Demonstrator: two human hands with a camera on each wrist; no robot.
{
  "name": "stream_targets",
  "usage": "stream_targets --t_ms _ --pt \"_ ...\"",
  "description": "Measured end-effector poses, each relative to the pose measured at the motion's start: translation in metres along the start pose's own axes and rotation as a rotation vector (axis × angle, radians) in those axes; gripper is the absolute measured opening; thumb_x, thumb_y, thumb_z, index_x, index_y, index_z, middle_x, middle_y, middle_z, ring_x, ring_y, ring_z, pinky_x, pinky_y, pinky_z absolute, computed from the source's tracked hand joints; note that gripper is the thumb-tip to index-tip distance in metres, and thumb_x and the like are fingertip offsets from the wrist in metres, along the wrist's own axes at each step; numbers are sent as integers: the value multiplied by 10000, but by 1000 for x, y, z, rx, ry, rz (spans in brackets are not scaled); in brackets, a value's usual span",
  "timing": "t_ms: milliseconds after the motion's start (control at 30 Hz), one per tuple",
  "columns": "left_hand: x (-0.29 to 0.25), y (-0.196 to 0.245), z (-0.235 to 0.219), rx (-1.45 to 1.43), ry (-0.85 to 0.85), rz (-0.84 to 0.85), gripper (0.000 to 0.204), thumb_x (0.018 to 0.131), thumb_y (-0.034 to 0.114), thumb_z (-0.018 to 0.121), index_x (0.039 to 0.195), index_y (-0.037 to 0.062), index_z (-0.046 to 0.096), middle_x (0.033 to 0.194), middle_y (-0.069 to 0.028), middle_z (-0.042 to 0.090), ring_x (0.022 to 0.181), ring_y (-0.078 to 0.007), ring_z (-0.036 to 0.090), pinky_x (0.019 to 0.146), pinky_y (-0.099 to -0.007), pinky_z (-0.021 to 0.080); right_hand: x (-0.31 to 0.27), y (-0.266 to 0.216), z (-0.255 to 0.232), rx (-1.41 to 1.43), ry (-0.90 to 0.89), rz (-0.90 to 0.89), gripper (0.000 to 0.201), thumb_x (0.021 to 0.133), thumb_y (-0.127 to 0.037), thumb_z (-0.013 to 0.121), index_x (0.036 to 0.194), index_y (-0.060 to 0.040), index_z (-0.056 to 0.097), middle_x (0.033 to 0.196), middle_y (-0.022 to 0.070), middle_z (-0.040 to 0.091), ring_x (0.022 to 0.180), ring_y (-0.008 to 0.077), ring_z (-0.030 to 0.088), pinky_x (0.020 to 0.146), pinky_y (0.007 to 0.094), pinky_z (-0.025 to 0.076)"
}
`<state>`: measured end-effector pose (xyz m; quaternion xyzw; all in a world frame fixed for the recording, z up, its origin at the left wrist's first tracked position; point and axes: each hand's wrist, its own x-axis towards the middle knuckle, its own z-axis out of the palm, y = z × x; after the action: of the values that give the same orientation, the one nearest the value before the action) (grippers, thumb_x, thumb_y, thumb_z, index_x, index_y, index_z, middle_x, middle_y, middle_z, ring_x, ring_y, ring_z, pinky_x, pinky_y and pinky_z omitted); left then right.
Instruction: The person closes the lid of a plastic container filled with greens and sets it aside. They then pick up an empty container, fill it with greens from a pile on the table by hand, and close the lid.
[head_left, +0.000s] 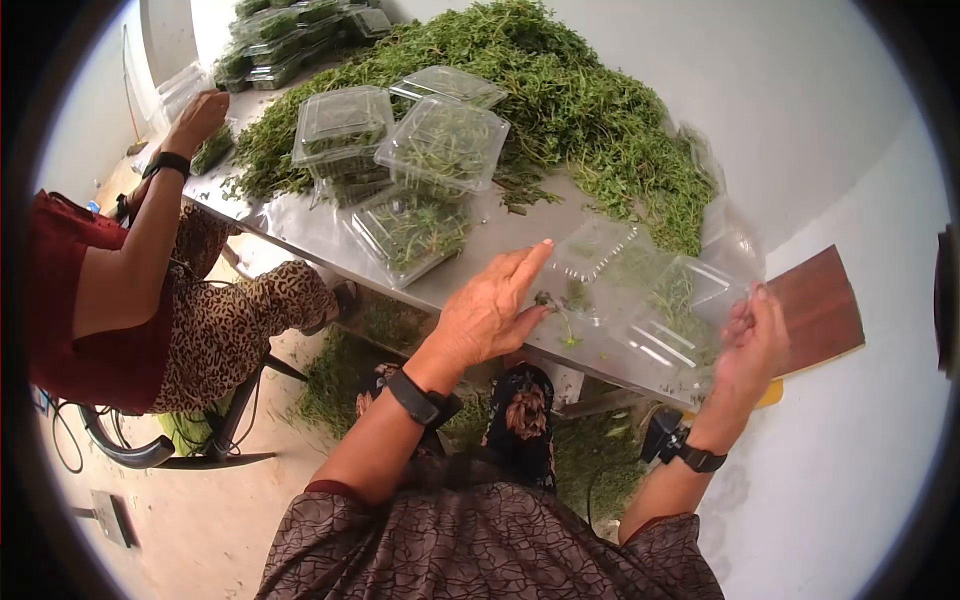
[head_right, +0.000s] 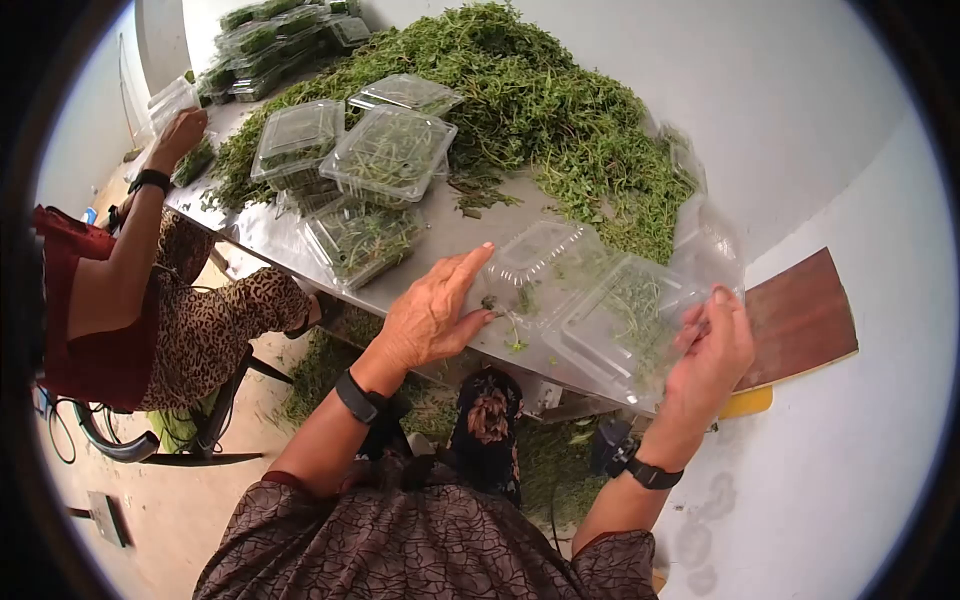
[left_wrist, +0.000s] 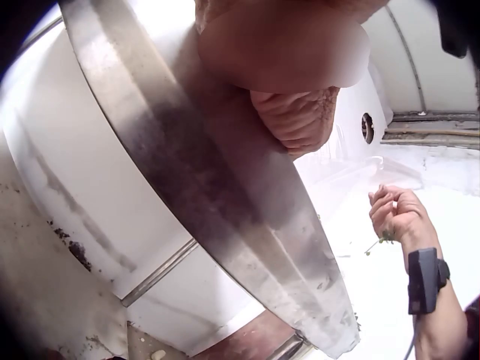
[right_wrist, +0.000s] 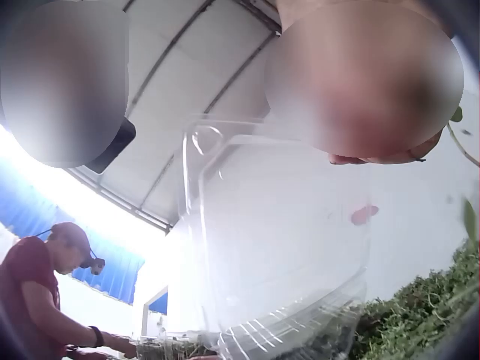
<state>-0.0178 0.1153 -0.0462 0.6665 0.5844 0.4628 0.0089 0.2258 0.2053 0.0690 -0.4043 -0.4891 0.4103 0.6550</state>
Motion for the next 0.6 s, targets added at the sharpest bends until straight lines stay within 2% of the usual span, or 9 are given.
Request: stream_targets --t_ms 133,233,300,400,567,600 --pt "0 -1 2 9 16 18 784 756 163 732 1421 62 327 1210 -205 555 1068 -375 557 889 -412 484 4 -33 25 10 8 -92 216 899 -206 629 994 -11 626 701 11 532 566 50 445 487 178 354" --pt "1 2 -1 -31 -62 -49 787 764 191 734 1422 58 323 1170 -207 565 1017 -372 577 872 -416 490 3 -46 42 -12 -6 -170 221 891 -191 642 1006 -3 628 702 16 558 574 50 466 500 181 372" --pt "1 0 1 12 -32 -56 785 769 220 737 1420 57 330 1140 -205 572 979 -367 593 858 -418 495 1 -52 53 -44 -6 -194 224 886 -183 648 1008 4 629 704 22 578 576 51 478 504 184 381" --pt "1 0 2 8 -3 -27 780 770 233 738 1418 58 339 1140 -208 575 975 -363 598 855 -420 496 5 -60 74 -163 -55 -229 257 868 -193 676 1002 22 631 690 39 616 565 51 496 500 188 389" --pt "2 1 0 40 -18 -22 767 782 234 725 1417 48 337 1166 -202 569 1014 -361 581 863 -414 498 17 -61 104 -328 -147 -427 296 824 -195 716 956 56 632 662 64 645 584 55 557 498 204 421" --pt "2 1 0 53 -35 -31 761 790 233 713 1418 37 329 1192 -197 561 1051 -364 564 873 -407 501 16 -63 111 -423 -142 -397 310 792 -218 728 935 45 645 678 85 662 609 124 611 555 263 474"
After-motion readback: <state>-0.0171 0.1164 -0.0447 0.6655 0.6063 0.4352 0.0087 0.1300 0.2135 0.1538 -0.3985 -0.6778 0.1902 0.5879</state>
